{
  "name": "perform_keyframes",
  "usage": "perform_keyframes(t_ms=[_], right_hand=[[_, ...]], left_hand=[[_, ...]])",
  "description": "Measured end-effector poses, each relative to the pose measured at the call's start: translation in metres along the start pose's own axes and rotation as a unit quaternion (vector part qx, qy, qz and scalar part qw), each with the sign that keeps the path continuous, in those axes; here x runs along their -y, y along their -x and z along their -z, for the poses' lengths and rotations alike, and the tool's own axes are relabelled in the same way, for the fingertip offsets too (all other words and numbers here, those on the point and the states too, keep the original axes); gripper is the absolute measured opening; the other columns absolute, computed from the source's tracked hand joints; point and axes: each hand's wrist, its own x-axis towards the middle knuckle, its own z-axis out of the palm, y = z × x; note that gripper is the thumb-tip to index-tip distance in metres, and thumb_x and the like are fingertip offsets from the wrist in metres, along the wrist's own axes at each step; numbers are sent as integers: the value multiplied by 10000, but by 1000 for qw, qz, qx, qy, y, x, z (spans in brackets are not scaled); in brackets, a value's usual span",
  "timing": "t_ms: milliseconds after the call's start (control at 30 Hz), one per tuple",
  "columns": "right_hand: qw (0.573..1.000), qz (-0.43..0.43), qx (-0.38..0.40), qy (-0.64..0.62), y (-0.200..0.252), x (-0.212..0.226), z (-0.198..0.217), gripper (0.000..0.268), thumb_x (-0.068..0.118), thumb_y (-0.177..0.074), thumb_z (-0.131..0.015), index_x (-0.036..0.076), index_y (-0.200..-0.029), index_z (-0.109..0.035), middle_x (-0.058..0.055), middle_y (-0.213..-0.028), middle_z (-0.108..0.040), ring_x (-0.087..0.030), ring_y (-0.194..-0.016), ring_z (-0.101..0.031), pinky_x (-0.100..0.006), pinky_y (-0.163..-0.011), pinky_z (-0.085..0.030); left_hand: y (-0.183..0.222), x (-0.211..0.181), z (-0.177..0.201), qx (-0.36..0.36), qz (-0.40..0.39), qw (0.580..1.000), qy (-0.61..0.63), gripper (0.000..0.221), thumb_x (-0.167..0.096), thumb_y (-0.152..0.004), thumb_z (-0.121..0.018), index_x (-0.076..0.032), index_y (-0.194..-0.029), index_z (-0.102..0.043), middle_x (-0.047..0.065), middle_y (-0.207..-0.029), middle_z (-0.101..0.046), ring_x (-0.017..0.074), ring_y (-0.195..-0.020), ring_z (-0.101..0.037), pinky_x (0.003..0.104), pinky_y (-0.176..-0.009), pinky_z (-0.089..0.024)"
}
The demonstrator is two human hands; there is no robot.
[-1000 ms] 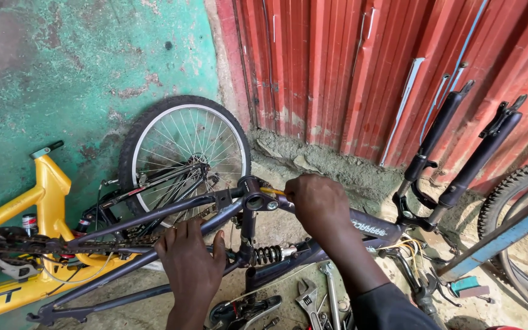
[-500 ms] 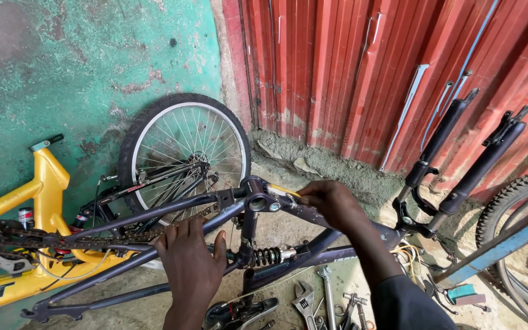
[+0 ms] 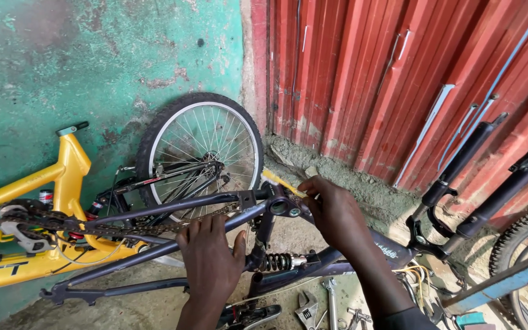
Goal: Cleaning and inspecting the rear suspension shock and frame pivots of a mountain bike using a cloth and a small tool.
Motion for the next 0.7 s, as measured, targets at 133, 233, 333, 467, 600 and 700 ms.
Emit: perform_keyframes(t_ms=[133, 233, 333, 467, 600, 700], right_hand=[[991, -86, 29, 96, -1, 10, 5, 221, 165, -936, -688, 205, -1134, -777, 33, -1130, -802, -159, -785, -785, -292, -753, -653], [997, -6, -50, 63, -2, -3, 0, 193, 94, -884, -718, 155, -1037, -818, 4, -923, -823, -178, -604, -726, -342, -597, -556], [999, 30, -20, 20, -3, -2, 1, 162, 90, -892, -728, 137, -1015, -823, -16, -877, -846, -121, -464, -677, -254, -493, -600], [992, 6, -42, 119, -3, -3, 11, 165, 154, -941, -677, 190, -1007, -823, 21, -1033, -816, -173, -728, -771, -317, -667, -627], [980, 148, -49, 122, 1, 8, 9, 119, 97, -887, -718, 147, -898, -826, 16, -921, -825, -185, -698, -748, -344, -698, -622], [984, 52, -56, 164, 4, 6, 9, 147, 124, -915, -685, 156, -1013, -790, 17, -917, -796, -198, -688, -726, -390, -641, -561]], left_hand=[[0, 3, 0, 11, 1, 1000, 2, 427, -443, -919, -686, -90, -1157, -647, 81, -1007, -643, 290, -988, -550, 505, -950, -343], [1, 3, 4, -3, -11, 1000, 24, 410, -414, -901, -714, -68, -1112, -651, 101, -963, -628, 298, -952, -544, 496, -929, -354], [0, 2, 5, 11, -3, 1000, 19, 418, -422, -903, -718, -74, -1127, -661, 92, -967, -648, 289, -956, -555, 498, -937, -355], [1, 2, 4, -6, -8, 1000, 20, 414, -422, -898, -718, -79, -1121, -656, 93, -970, -647, 296, -958, -562, 499, -930, -356], [1, 0, 9, -1, -3, 999, 32, 419, -406, -900, -710, -69, -1146, -666, 97, -979, -659, 299, -972, -567, 501, -951, -357], [1, 0, 9, -6, 0, 999, 35, 391, -398, -895, -725, -83, -1115, -654, 93, -962, -657, 291, -943, -564, 492, -928, -362]])
